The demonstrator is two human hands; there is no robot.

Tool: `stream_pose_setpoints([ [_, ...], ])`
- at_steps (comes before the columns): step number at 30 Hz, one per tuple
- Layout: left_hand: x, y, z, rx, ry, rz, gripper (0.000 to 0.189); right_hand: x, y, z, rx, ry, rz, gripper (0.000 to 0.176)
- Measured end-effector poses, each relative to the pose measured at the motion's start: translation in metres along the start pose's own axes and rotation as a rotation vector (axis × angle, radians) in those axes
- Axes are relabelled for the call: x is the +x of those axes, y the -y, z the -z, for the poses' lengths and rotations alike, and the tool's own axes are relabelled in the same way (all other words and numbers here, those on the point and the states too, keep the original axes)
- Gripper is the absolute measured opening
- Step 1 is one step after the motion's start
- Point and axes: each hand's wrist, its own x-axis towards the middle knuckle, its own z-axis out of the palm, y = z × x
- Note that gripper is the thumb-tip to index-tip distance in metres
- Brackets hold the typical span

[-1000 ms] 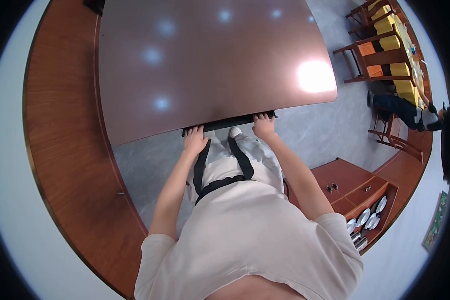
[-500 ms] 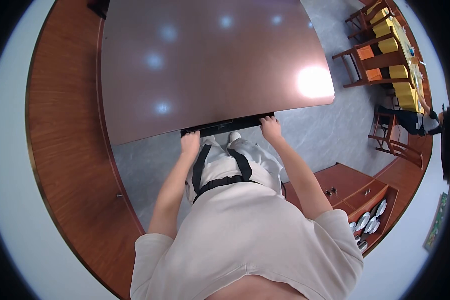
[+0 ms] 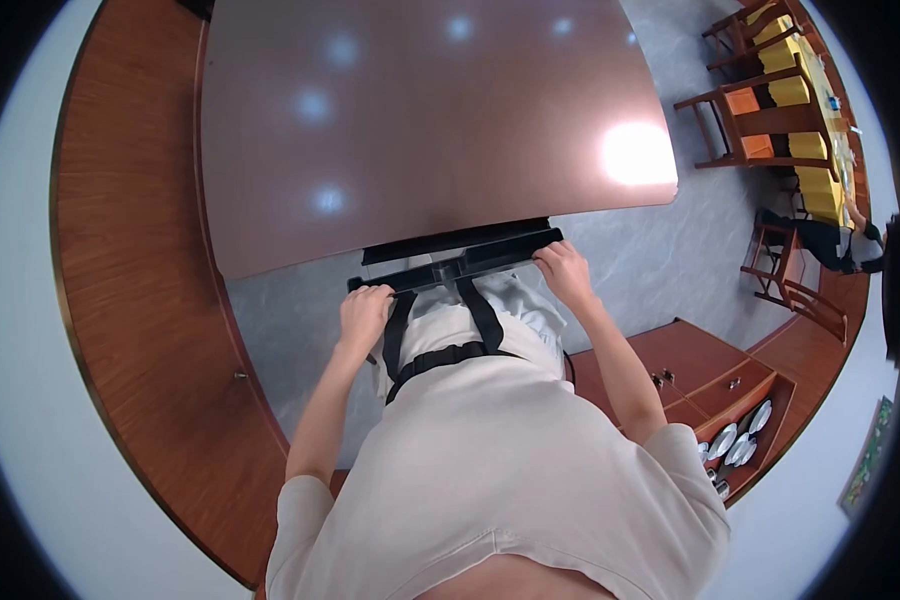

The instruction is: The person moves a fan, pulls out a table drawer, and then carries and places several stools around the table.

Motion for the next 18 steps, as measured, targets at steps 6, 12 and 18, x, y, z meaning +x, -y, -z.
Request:
stream_pose_setpoints([
  [6, 0.009, -0.004, 0.001, -0.005, 0.020, 0.024, 0.008, -0.005, -0.002, -0.003, 0.014, 0.006, -0.028, 0.004],
  [12, 0.024, -0.003, -0.008, -0.019, -0.083, 0.021, 0.015, -0.003, -0.004, -0.008, 0.037, -0.114, -0.057, 0.008],
  [18, 0.034, 0.005, -0.036, 0.003, -0.104, 0.049, 0.021, 0.000, -0.012, -0.031, 0.049, -0.206, -0.106, 0.013],
])
